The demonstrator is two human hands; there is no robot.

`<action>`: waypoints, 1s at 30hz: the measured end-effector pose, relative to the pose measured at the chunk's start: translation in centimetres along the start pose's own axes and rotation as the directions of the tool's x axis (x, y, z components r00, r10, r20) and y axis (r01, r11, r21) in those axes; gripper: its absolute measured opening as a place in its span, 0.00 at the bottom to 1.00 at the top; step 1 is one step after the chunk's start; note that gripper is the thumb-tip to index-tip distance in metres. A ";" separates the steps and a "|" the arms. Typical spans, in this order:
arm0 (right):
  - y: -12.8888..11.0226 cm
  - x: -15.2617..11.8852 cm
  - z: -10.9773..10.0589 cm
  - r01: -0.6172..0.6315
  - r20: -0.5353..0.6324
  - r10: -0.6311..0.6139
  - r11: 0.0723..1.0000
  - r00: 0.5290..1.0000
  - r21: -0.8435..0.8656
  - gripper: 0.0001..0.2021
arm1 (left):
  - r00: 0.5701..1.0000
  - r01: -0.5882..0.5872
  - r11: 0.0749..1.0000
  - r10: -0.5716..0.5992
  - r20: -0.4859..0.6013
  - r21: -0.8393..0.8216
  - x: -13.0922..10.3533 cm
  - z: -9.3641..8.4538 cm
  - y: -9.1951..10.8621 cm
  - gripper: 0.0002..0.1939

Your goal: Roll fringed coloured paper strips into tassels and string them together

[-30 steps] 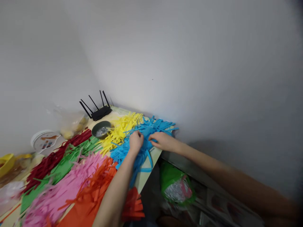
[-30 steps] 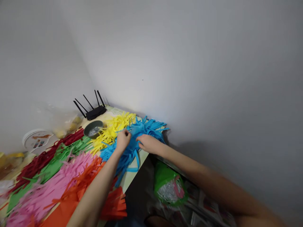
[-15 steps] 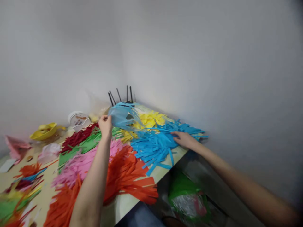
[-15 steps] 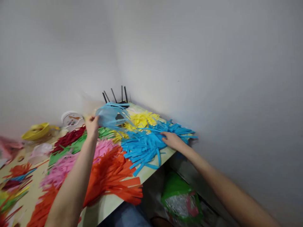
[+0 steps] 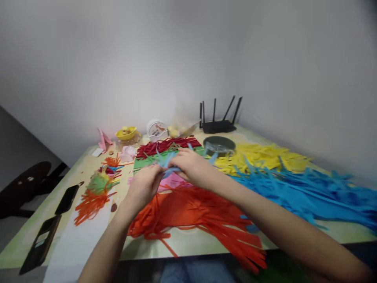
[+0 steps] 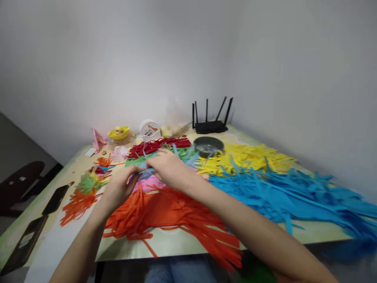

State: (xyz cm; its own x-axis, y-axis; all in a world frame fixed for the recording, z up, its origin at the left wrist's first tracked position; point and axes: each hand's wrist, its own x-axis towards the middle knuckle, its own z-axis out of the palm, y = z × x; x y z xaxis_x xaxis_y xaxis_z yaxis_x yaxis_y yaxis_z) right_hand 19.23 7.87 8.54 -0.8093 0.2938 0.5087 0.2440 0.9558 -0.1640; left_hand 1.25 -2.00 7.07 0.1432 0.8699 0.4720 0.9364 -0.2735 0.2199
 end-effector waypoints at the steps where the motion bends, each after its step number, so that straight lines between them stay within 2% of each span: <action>1: 0.0 0.7 0.4 -0.043 0.070 0.044 0.999 0.997 -0.008 0.09 | 0.998 0.057 0.998 -0.057 -0.015 0.005 -0.7 -0.3 -0.8 0.08; 4: -0.3 2.1 0.7 -0.155 0.180 0.166 0.985 0.970 -0.073 0.08 | 0.979 0.201 0.980 -0.201 -0.038 0.001 -1.7 -1.0 -2.9 0.10; 6: -0.6 2.8 0.5 -0.183 0.224 0.196 0.980 0.955 -0.078 0.07 | 0.982 0.181 0.982 -0.184 -0.038 -0.059 -1.4 -1.2 -3.4 0.16; 7: -0.7 3.1 0.4 -0.190 0.249 0.193 0.981 0.949 -0.037 0.06 | 0.988 0.148 0.983 -0.153 -0.036 -0.112 -1.1 -1.2 -3.4 0.18; 9: -0.5 3.5 0.2 -0.217 0.276 0.177 0.969 0.945 0.122 0.06 | 0.990 0.134 0.962 -0.139 -0.005 -0.238 -0.3 -1.1 -3.3 0.14; 11: 0.0 3.4 0.0 -0.275 0.287 0.193 0.920 0.938 0.280 0.06 | 0.978 0.208 0.906 -0.198 0.065 -0.370 0.1 -1.0 -3.2 0.07; 14: 1.1 2.6 -0.1 -0.345 0.282 0.249 0.861 0.927 0.374 0.08 | 0.945 0.318 0.774 -0.305 0.119 -0.548 0.0 -0.9 -3.5 0.10; 17: 1.6 1.3 0.3 -0.303 0.157 0.260 0.837 0.953 0.456 0.09 | 0.923 0.322 0.677 -0.379 0.062 -0.662 -0.6 -0.8 -4.0 0.11; 21: 1.9 -0.2 1.0 -0.160 -0.018 0.217 0.771 0.976 0.616 0.11 | 0.930 0.266 0.573 -0.364 0.051 -0.775 -1.4 -0.3 -4.4 0.16; 27: 2.4 -0.9 0.9 -0.043 -0.046 0.098 0.748 0.994 0.662 0.11 | 0.944 0.264 0.447 -0.300 0.135 -0.855 -1.8 -0.4 -4.7 0.11; 30: 2.8 -1.1 0.4 -0.005 -0.032 0.032 0.779 0.999 0.627 0.14 | 0.952 0.277 0.491 -0.254 0.168 -0.826 -1.8 -1.0 -4.5 0.13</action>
State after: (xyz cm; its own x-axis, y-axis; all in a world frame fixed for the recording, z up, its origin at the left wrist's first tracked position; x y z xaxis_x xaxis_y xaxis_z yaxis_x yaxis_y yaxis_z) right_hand 20.66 10.26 7.20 -0.7832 0.3247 0.5303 -0.1410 0.7379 -0.6600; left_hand -3.60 -2.78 6.08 -0.0478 0.9671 0.2501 0.2348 -0.2324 0.9438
